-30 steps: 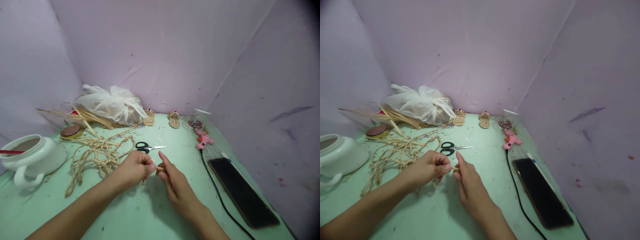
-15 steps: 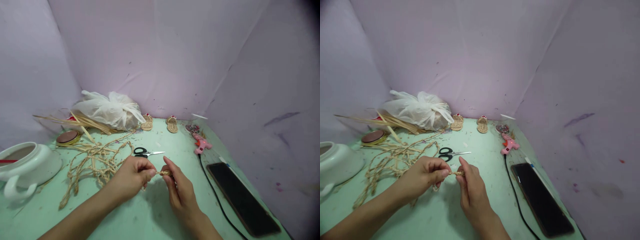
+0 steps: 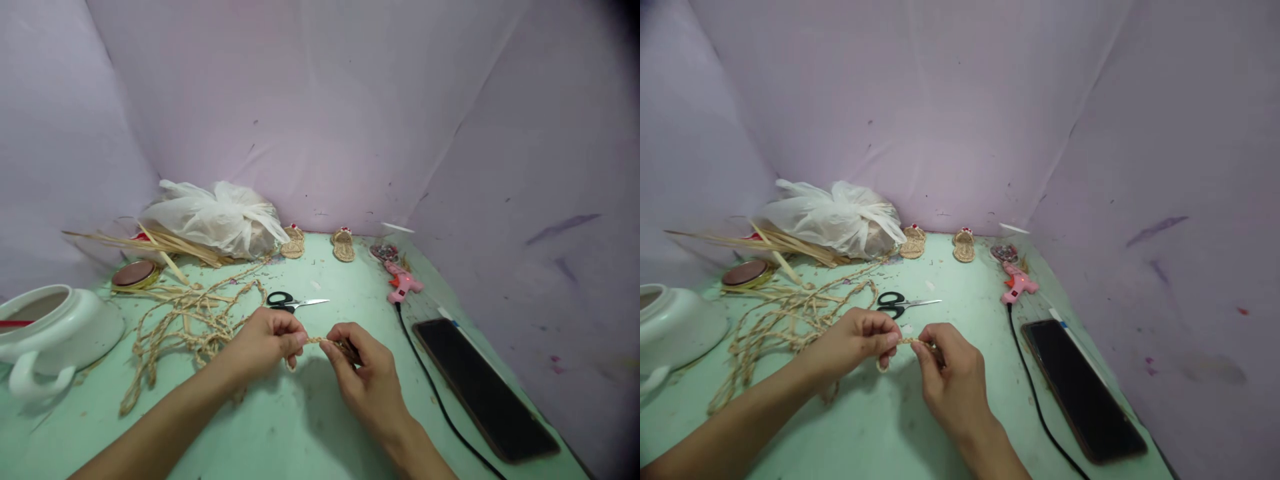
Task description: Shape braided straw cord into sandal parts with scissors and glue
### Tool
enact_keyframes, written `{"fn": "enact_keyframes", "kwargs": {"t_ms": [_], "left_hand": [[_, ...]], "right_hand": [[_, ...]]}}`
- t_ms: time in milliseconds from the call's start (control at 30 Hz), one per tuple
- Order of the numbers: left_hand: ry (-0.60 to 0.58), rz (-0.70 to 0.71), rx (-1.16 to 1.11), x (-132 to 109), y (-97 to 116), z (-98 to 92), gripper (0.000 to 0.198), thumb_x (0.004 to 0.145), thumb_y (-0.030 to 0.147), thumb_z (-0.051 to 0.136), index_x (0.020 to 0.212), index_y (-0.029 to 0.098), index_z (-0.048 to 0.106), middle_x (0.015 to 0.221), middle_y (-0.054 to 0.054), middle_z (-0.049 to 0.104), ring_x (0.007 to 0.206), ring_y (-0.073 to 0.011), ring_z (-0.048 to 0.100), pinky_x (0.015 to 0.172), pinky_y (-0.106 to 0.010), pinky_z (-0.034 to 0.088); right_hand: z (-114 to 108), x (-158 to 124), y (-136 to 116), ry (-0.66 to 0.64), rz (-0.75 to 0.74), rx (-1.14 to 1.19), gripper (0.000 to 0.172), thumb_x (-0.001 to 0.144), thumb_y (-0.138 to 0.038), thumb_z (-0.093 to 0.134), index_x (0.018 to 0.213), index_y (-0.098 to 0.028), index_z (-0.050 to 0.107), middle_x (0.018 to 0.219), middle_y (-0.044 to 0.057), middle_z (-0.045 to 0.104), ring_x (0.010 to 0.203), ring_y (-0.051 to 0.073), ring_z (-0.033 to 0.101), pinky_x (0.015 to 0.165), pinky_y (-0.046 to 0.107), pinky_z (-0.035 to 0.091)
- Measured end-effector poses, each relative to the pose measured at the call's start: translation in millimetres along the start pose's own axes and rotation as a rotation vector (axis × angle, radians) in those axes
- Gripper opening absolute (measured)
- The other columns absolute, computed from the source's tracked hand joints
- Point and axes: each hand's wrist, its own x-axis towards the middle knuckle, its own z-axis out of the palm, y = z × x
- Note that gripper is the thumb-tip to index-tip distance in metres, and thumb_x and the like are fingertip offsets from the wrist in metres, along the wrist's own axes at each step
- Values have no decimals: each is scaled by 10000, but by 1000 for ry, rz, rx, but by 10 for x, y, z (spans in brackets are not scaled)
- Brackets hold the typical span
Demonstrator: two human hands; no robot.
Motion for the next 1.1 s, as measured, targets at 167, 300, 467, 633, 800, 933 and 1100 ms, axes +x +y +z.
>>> {"fn": "enact_keyframes", "kwargs": {"t_ms": [167, 300, 467, 633, 800, 933, 1100], "left_hand": [[352, 142, 441, 212, -182, -301, 202, 747, 302, 480, 723, 154, 616, 646, -31, 609, 628, -162, 549, 585, -246, 386], [463, 171, 713, 316, -287, -401, 150, 728, 231, 486, 699, 172, 621, 691, -49, 616, 701, -196, 554, 646, -279, 371], [445, 224, 717, 233, -202, -256, 180, 759, 256, 455, 745, 186, 619, 789, -42, 631, 764, -193, 563, 714, -290, 394], [79, 193, 499, 101, -46, -191, 219, 655, 122, 432, 740, 183, 625, 713, -1, 640, 694, -156, 584, 665, -257, 437], [3, 192, 361, 51, -2, -207, 302, 583, 78, 411, 779, 162, 625, 789, -14, 656, 774, -158, 596, 726, -270, 452], [59, 233, 387, 15, 17, -185, 232, 635, 130, 498, 818, 186, 630, 871, -8, 650, 877, -176, 574, 812, -291, 426], [74, 355, 329, 39, -32, -71, 263, 636, 142, 577, 879, 182, 672, 980, -37, 621, 948, -182, 549, 856, -288, 402]], "right_hand": [[-23, 32, 55, -37, 52, -60, 102, 817, -276, 528, 743, -206, 522, 626, -26, 512, 506, 107, 429, 482, 226, 331], [-29, 38, 83, -52, 60, -60, 90, 816, -273, 531, 753, -209, 531, 638, -26, 516, 517, 107, 425, 498, 226, 330], [-38, 37, 67, -45, 77, -38, 90, 816, -272, 530, 754, -208, 530, 620, -36, 477, 510, 102, 398, 499, 228, 313], [-71, 47, 66, -13, 186, 49, 123, 823, -305, 517, 743, -214, 501, 570, -57, 407, 489, 100, 351, 474, 229, 286], [-82, 76, 75, 72, 317, 208, 150, 813, -346, 524, 744, -217, 488, 552, -70, 374, 483, 97, 321, 451, 223, 263], [-70, 93, 60, 106, 418, 336, 161, 788, -358, 549, 742, -217, 487, 554, -74, 389, 474, 90, 344, 443, 212, 271], [-38, 100, 9, 107, 500, 522, 203, 750, -378, 579, 726, -206, 475, 570, -71, 442, 445, 72, 359, 406, 190, 272]]}}
